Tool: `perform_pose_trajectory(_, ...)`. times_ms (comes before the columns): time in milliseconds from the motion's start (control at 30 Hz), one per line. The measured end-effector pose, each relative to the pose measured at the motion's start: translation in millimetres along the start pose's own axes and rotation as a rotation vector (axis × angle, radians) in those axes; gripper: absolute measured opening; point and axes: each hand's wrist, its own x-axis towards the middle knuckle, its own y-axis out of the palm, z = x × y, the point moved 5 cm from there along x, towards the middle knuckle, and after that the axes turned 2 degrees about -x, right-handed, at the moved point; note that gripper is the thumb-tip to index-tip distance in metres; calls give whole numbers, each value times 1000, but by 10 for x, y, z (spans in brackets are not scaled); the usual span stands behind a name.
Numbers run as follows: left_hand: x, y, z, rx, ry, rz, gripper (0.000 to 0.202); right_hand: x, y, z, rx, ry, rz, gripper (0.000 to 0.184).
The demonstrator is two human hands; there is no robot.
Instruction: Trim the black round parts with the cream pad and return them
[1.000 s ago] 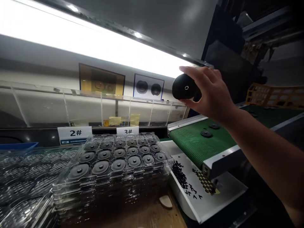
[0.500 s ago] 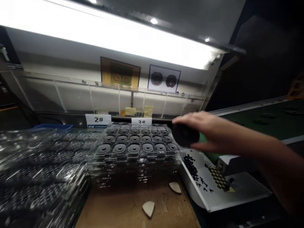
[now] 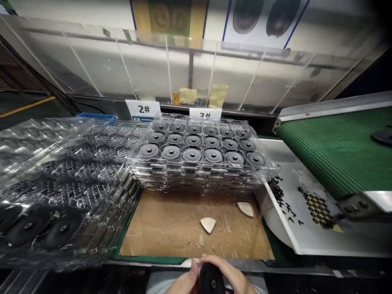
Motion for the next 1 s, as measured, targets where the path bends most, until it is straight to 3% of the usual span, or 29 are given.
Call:
perform_pose_trajectory(167, -1, -17, -102, -152, -196, -90, 52, 135, -78, 185, 39, -26, 136, 64)
perform_pose_trajectory(267, 50, -50, -205, -249, -209, -64, 47, 225, -155, 212, -82, 18, 165, 72)
perform_pose_trajectory(333, 70, -113, -324, -302, -155, -88, 44, 309, -275, 111, -244, 40, 11, 67)
perform_pose_trajectory(433, 50, -245, -603, -395, 65, -203, 40, 408, -498, -148, -446, 105, -350, 47)
perform_pose_trajectory(500, 22, -295, -769, -438, 194, -262, 43, 462, -556, -338, -497, 157, -470, 40)
perform_pose_trajectory(633, 43, -261, -921, -504, 322, -299, 41, 542, -465, -569, -559, 155, -524, 34)
perform_pose_trajectory(767, 127, -175, -936, -550, 361, -329, 31, 542, -340, -624, -604, 98, -570, 36)
perform_pose_trajectory(900, 175, -141, -967, -537, 402, -376, 32, 529, -354, -564, -568, 31, -573, 32)
perform_pose_trajectory(1000, 184, -127, -1018, -486, 448, -404, 35, 528, -480, -355, -484, -7, -589, 30)
